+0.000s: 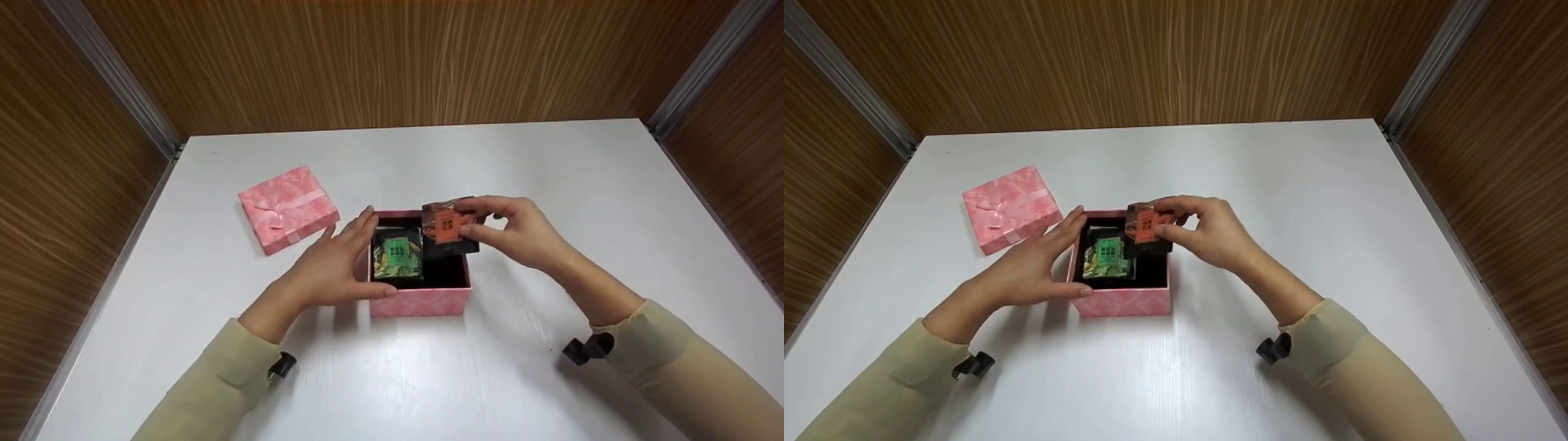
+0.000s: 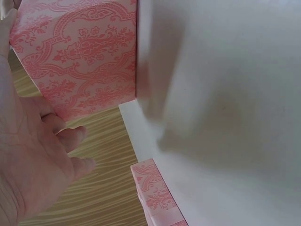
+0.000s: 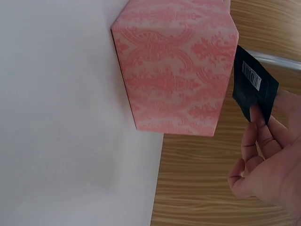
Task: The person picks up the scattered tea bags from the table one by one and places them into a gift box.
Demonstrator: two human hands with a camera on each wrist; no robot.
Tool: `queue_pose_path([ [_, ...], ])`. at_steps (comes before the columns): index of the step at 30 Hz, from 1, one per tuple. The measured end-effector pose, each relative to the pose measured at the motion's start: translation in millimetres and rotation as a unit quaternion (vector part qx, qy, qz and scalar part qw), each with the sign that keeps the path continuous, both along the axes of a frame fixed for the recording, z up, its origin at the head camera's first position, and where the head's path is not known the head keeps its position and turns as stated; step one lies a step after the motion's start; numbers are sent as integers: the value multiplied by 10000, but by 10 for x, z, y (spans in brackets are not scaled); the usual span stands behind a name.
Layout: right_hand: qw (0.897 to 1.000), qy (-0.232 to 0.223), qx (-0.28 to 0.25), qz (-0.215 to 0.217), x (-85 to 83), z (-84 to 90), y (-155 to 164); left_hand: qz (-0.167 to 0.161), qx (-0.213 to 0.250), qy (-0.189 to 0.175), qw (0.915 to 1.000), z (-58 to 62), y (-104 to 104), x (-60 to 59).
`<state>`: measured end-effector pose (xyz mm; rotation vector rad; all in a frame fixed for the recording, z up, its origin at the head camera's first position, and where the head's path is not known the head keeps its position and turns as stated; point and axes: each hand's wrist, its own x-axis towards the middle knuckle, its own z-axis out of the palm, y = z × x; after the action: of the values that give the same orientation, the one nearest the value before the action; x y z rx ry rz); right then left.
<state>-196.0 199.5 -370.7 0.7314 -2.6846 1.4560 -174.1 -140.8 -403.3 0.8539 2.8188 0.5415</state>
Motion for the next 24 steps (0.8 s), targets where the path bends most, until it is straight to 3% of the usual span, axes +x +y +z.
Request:
queue_pose_path([
  [15, 9964, 217, 534, 627, 26, -65, -368, -53, 72, 22, 10000, 11, 2, -6],
  [24, 9899, 734, 823, 888, -26, -122, -522, -54, 28, 70, 10000, 18, 2, -6],
])
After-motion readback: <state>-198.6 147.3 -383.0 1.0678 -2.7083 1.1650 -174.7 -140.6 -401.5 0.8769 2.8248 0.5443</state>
